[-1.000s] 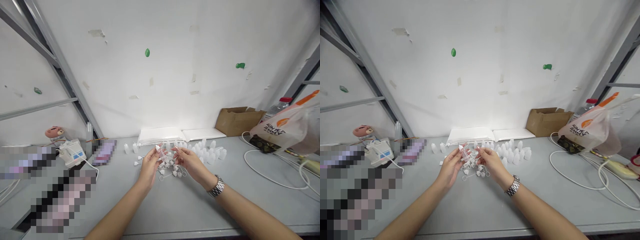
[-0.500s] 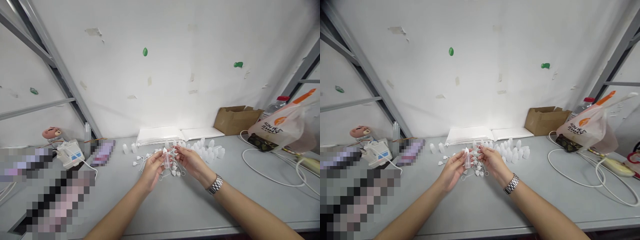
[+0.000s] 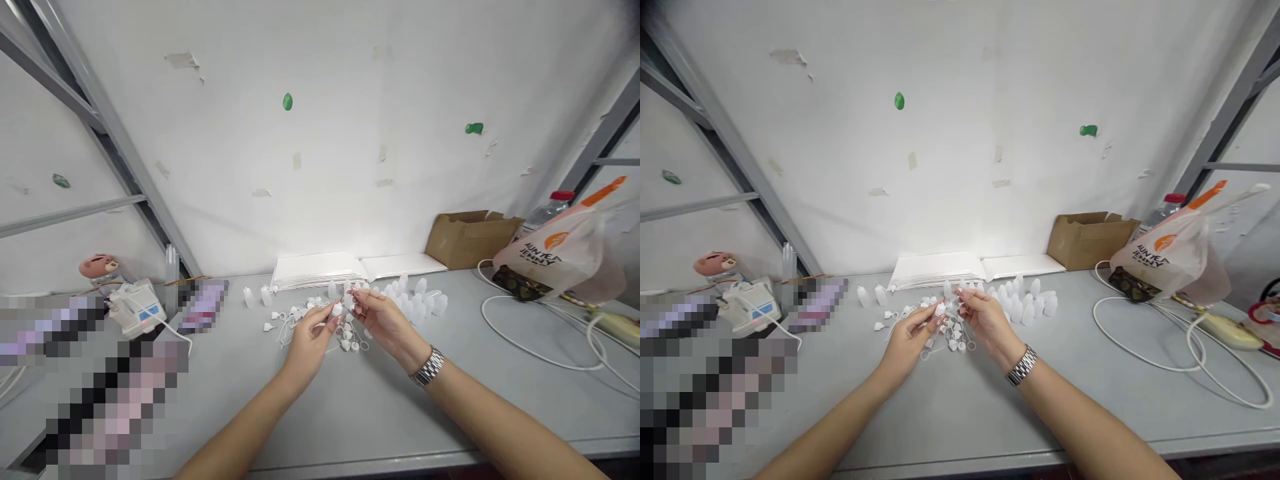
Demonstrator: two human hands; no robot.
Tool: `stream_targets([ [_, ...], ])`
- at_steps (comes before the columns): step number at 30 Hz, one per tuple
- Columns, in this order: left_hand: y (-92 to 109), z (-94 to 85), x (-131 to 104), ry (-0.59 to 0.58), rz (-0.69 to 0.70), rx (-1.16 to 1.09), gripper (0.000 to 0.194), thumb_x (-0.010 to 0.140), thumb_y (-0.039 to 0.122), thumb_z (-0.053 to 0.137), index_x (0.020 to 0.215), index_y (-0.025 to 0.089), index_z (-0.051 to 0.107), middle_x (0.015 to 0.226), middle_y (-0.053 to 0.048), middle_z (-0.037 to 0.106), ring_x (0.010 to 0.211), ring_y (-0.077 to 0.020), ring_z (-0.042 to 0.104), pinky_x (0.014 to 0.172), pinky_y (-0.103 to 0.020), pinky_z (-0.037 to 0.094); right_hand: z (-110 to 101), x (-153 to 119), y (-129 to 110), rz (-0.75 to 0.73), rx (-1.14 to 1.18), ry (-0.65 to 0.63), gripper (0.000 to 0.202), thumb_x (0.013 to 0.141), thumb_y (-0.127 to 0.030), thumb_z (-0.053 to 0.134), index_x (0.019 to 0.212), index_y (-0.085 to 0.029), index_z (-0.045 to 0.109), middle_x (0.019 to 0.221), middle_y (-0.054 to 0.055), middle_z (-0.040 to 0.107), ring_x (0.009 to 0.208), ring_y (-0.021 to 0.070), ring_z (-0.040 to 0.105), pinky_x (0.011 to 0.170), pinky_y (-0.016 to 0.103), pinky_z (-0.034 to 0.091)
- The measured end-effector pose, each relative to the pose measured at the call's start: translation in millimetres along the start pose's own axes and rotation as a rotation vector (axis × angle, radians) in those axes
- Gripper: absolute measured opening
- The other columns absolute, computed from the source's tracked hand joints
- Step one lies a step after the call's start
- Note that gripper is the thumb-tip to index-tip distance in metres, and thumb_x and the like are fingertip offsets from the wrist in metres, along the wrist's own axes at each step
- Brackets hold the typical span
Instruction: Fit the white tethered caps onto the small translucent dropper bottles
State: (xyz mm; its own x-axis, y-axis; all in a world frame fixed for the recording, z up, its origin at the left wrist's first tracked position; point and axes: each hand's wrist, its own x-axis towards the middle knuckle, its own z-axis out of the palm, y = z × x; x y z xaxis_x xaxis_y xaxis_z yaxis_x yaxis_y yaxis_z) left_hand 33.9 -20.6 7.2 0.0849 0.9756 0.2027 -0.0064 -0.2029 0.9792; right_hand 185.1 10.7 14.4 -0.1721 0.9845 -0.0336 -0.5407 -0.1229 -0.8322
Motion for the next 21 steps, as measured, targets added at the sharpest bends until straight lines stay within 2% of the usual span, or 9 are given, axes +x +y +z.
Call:
stream_targets([
  [6,0.3,0.8,-1.6,0.010,0.008,0.062,0.036,0.072,0.035,0.061,0.106,0.024,0.064,0.081,-0.004,0.055,0.074,-0.0155,0.051,0.068,-0.026,0.043,1.3,-1.5,0.7,-0.006,-0.034,-0.020,0.015,0.059,-0.027,0.075,0.064,-0.016,0.066,0.057,-0.003,0.052,0.055,0.0081,0.043,0.059,0.025,0.035],
  [21,-4.2,-2.0,-2.1,-0.007,0.065,0.241,0.036,0.078,0.036,0.054,0.113,0.028,0.059,0.083,-0.003,0.054,0.078,-0.0165,0.049,0.072,-0.026,0.037,7.3,-6.5,0.4,0.015,-0.070,-0.045,0.016,0.059,-0.028,0.076,0.062,-0.016,0.066,0.058,-0.004,0.051,0.055,0.0069,0.043,0.059,0.024,0.035],
])
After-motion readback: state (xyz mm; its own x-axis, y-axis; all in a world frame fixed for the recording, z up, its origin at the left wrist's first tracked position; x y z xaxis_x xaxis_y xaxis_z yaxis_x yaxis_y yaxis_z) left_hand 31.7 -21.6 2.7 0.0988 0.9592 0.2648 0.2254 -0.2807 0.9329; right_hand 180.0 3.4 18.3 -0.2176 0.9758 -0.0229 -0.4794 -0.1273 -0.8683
